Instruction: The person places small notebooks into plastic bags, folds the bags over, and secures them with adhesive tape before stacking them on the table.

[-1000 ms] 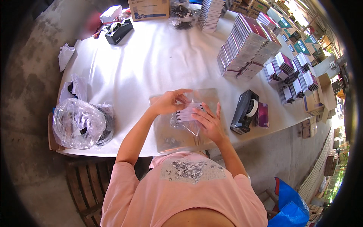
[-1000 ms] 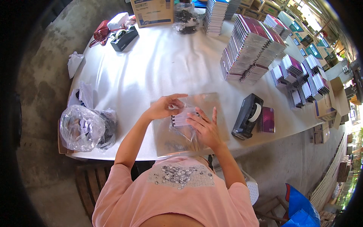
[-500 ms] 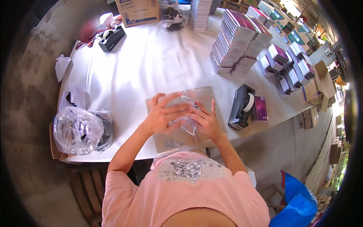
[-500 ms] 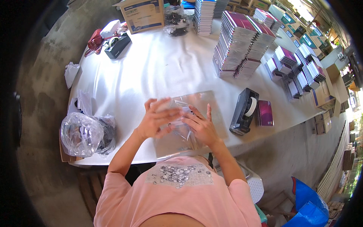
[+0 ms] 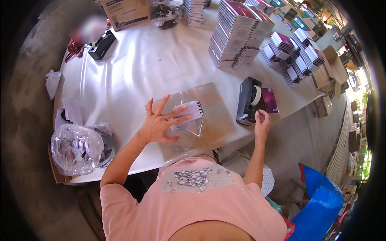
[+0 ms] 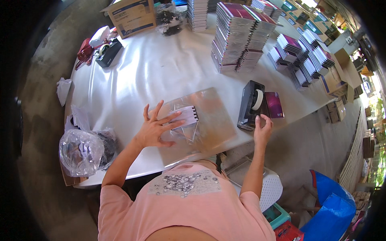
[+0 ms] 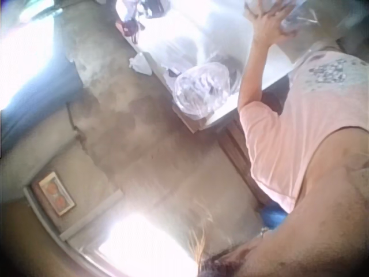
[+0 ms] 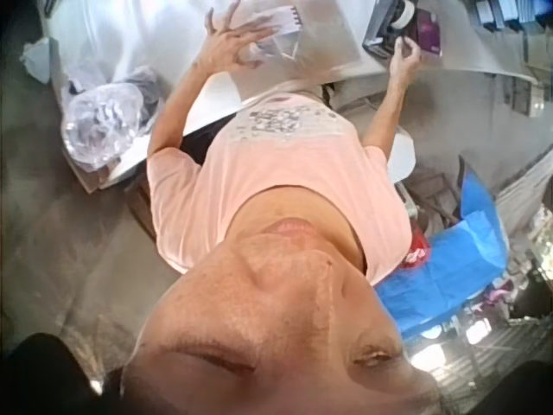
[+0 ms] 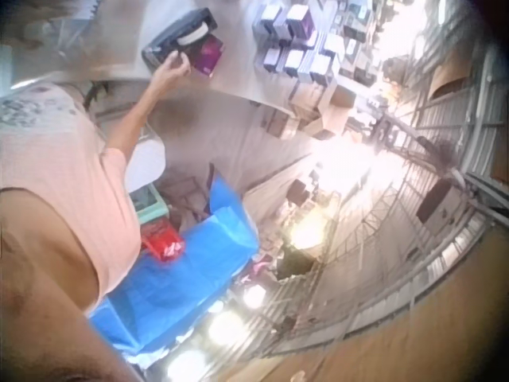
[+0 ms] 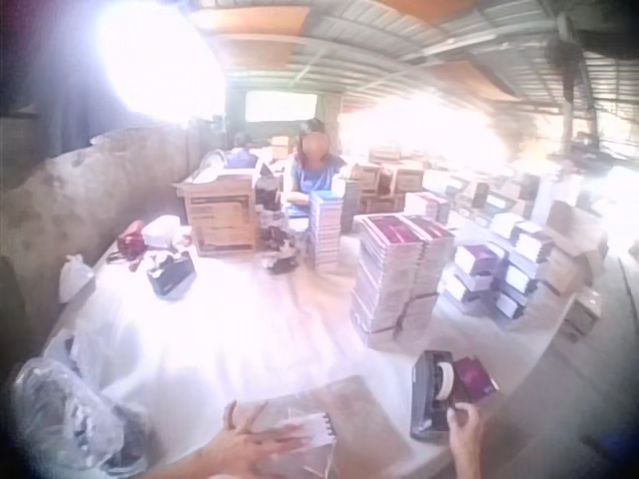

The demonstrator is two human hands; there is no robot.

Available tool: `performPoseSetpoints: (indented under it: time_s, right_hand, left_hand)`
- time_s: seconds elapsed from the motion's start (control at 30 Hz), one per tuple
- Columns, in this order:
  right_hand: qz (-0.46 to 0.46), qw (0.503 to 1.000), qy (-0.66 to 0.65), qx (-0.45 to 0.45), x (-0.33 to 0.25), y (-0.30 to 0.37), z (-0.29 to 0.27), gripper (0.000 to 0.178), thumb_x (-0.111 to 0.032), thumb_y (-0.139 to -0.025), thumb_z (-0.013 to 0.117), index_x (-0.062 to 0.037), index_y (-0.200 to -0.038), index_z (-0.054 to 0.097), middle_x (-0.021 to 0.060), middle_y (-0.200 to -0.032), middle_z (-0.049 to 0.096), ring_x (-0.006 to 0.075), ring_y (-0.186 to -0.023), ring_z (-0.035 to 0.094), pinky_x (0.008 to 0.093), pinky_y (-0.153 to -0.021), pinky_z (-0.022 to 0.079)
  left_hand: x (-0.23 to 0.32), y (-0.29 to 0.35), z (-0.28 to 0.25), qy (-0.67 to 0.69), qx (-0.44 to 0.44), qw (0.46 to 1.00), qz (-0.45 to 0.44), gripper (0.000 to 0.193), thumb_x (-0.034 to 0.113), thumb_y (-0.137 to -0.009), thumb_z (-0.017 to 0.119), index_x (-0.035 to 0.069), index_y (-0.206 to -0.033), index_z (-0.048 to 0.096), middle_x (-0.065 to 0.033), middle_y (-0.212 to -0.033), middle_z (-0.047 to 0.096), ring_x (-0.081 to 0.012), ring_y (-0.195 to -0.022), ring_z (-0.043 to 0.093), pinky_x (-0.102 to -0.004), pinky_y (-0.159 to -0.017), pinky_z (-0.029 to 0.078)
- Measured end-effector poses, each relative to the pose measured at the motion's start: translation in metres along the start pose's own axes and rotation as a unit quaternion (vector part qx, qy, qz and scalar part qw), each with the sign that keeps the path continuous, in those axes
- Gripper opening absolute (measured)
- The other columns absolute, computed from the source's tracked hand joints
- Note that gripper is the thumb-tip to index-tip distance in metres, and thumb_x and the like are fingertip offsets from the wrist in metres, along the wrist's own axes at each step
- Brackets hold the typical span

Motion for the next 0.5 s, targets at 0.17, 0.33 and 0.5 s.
performPoseSetpoints:
  time_s: [0.17, 0.33, 0.5]
  right_hand:
    - [0.304, 0.911, -0.200, -0.191, 0.022, 0.016, 0.036, 0.024, -0.035, -0.084, 0.066, -0.0124, -0.092, 0.064, -0.0041, -0.083, 0.060, 0.0057, -0.070, 0.052, 0.0227, -0.042, 0.029]
    - [0.352, 0.831, -0.414, -0.118, 0.025, 0.028, 0.048, 0.015, -0.025, -0.087, 0.064, -0.0113, -0.093, 0.062, -0.0034, -0.092, 0.060, 0.0082, -0.081, 0.054, 0.0285, -0.054, 0.045]
    - [0.311, 0.810, -0.488, -0.096, 0.032, 0.052, 0.041, 0.018, -0.021, -0.087, 0.063, -0.0146, -0.104, 0.060, -0.0013, -0.103, 0.058, 0.0130, -0.103, 0.051, 0.0508, -0.079, 0.049]
  left_hand:
    - [-0.005, 0.000, -0.001, -0.003, -0.040, 0.999, -0.017, 0.083, 0.049, -0.059, 0.074, 0.046, -0.134, 0.040, 0.0135, -0.147, 0.031, -0.0322, -0.142, -0.002, -0.0709, -0.099, 0.002]
    - [-0.004, 0.002, 0.000, -0.004, -0.023, 1.000, -0.019, 0.079, 0.049, -0.060, 0.071, 0.043, -0.134, 0.043, 0.0130, -0.147, 0.033, -0.0348, -0.141, 0.000, -0.0667, -0.101, -0.006]
    - [-0.003, 0.003, -0.003, 0.016, -0.039, 0.999, -0.027, 0.082, 0.046, -0.058, 0.072, 0.042, -0.134, 0.043, 0.0133, -0.147, 0.032, -0.0345, -0.141, -0.001, -0.0680, -0.101, -0.004]
Point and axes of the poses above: each hand's wrist, its own y-axis away from the middle knuckle, its own z-axis out of the palm, x = y × z, the point moved 8 cm from there along -y, towards the middle knuckle
